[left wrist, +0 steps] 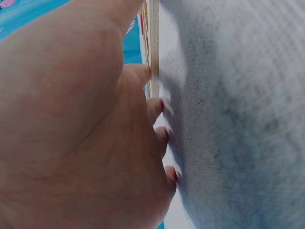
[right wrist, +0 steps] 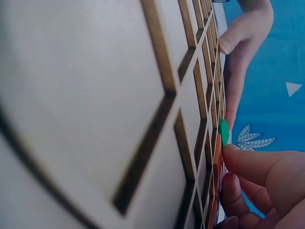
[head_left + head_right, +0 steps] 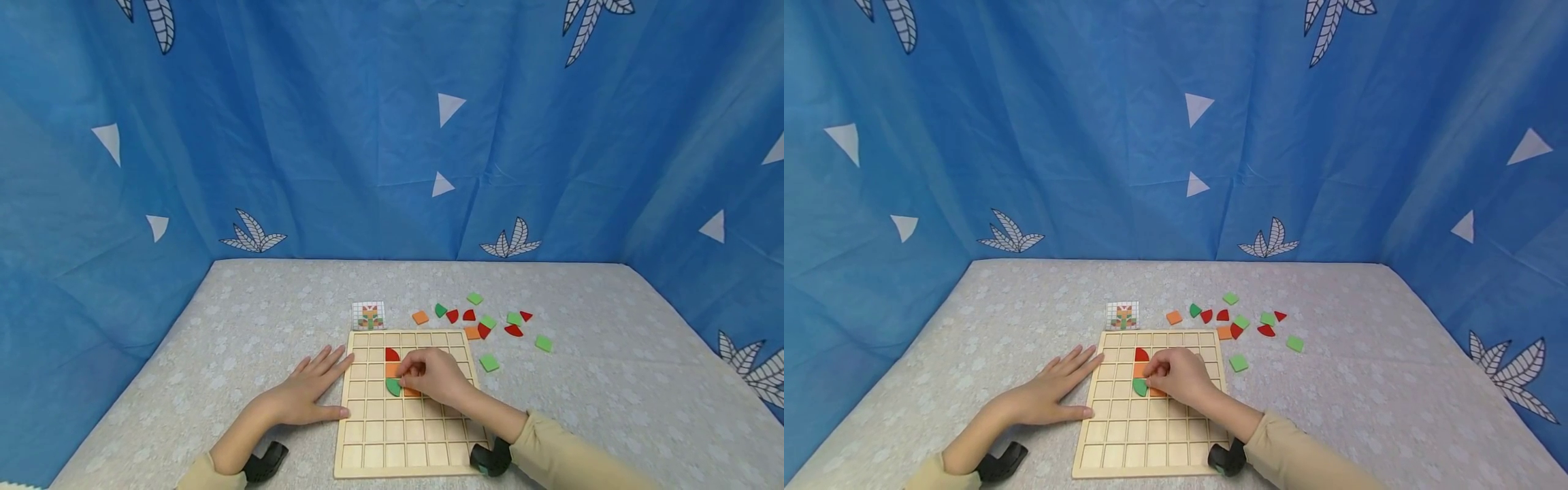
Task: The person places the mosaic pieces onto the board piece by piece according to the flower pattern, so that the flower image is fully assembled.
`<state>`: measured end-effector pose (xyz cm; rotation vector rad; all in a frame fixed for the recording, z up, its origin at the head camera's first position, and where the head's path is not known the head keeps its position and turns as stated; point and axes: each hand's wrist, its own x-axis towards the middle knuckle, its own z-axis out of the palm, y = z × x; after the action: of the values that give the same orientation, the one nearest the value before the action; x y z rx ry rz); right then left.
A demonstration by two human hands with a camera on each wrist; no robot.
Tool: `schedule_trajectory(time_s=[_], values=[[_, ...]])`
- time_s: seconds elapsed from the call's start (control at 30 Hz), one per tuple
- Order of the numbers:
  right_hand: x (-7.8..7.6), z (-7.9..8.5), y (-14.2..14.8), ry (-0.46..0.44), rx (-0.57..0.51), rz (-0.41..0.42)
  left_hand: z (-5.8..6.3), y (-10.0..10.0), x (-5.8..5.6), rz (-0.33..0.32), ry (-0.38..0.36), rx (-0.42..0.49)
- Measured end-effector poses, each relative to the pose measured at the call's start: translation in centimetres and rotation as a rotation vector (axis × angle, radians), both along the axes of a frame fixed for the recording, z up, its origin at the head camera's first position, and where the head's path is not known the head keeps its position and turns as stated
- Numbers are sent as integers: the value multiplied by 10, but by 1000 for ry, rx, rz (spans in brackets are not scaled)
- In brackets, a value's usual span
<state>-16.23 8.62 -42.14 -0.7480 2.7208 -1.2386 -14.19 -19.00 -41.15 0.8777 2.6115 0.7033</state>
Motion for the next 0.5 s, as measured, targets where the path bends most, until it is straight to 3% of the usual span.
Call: schedule_trajectory(time_s=[0.5], values=[[2, 2, -3, 93, 121, -5, -6, -2, -2, 7, 19, -13]])
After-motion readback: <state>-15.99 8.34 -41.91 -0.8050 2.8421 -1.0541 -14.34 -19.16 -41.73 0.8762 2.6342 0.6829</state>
